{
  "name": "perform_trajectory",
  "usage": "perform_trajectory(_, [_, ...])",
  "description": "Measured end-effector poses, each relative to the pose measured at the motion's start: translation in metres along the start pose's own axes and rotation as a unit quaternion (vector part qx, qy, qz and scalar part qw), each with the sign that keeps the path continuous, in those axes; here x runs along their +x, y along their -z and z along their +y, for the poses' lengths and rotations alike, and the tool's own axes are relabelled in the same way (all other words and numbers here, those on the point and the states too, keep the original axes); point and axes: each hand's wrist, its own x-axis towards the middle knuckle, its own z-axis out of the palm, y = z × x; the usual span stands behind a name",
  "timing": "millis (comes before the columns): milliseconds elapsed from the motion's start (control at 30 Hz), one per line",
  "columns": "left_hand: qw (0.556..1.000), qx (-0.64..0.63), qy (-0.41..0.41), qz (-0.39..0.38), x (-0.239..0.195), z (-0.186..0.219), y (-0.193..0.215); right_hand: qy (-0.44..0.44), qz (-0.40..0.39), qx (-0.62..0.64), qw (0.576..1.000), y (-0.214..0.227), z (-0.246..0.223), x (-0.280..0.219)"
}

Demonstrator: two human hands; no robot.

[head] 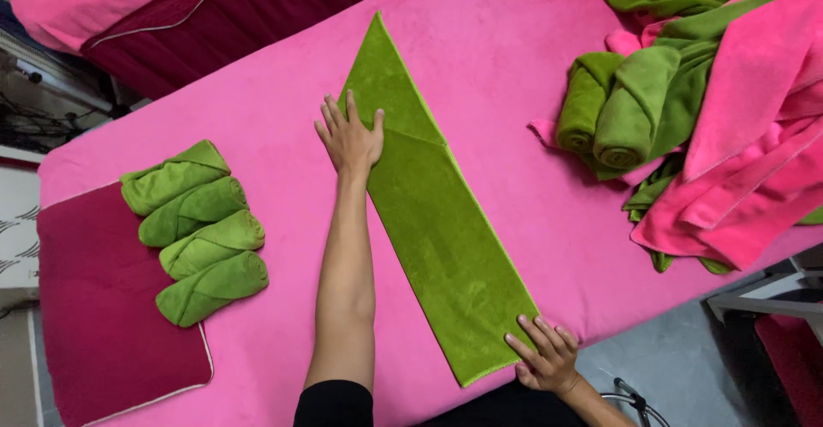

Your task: The person folds a green towel on a pink table. They unfold the towel, smooth it out, fold it into a triangle, then fold the sides inward to form a long strip. Finally, they roll the towel tightly from one end to the other and tuck the end to secure the roll.

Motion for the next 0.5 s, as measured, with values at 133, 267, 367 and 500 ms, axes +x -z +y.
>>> perform_trajectory(133, [0.998,0.051,0.012,-0.017,-0.003,0.007,0.007,0.005,0.016,-0.008,1.000,0.002,-0.001,0.008])
perform_trajectory(267, [0.984,0.142,-0.091,0.061,-0.010,0.010,0.000,0.006,0.020,0.000,1.000,0.005,-0.002,0.012])
perform_trajectory(367, [0.984,0.136,-0.108,0.045,-0.026,0.019,-0.013,0.005,0.016,-0.007,1.000,0.005,-0.003,0.011])
perform_trajectory(500, [0.983,0.100,-0.152,0.035,-0.090,0.054,-0.019,0.008,0.018,-0.012,1.000,0.009,-0.004,0.015])
